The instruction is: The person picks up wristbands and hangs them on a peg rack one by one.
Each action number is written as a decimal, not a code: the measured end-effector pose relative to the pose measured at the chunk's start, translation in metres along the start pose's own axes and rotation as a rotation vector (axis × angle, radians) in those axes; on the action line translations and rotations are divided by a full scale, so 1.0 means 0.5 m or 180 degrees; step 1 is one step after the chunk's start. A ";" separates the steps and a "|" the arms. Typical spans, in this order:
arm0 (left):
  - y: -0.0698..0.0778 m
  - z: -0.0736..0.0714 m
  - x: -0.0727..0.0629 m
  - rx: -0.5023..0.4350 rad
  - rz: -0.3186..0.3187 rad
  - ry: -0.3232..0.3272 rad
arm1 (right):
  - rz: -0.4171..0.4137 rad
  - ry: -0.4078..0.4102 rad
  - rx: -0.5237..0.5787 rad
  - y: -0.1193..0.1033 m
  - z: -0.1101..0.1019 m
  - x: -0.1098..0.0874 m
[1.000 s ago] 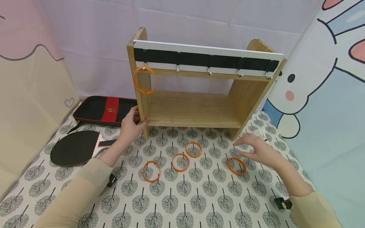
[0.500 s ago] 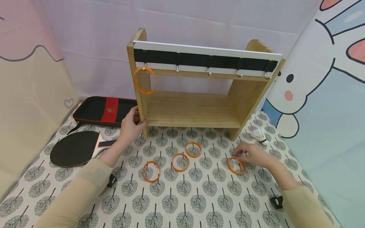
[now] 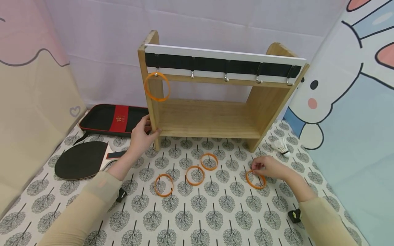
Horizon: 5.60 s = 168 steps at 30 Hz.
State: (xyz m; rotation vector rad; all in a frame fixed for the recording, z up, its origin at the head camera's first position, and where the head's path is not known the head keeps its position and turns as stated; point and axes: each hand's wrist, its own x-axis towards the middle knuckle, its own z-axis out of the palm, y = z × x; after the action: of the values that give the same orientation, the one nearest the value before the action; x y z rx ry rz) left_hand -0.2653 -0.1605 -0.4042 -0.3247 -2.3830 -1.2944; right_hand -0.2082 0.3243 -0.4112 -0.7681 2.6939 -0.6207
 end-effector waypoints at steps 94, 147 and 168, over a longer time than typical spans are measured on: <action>-0.002 -0.001 0.004 0.0030 0.0101 -0.0013 | -0.1419 0.2798 0.4319 -0.492 -0.127 0.264; -0.003 0.001 0.002 0.0048 0.0002 -0.0032 | -0.1092 0.0491 -0.0250 -0.282 0.100 0.194; -0.001 0.000 0.002 0.0010 0.0028 -0.0037 | -0.1096 0.0315 -0.0347 -0.249 0.138 0.248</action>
State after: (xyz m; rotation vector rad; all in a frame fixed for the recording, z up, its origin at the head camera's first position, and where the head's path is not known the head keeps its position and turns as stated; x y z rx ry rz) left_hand -0.2662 -0.1607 -0.4039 -0.3424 -2.3904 -1.2882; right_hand -0.2306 0.1378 -0.4297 -1.2790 2.7230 -0.6030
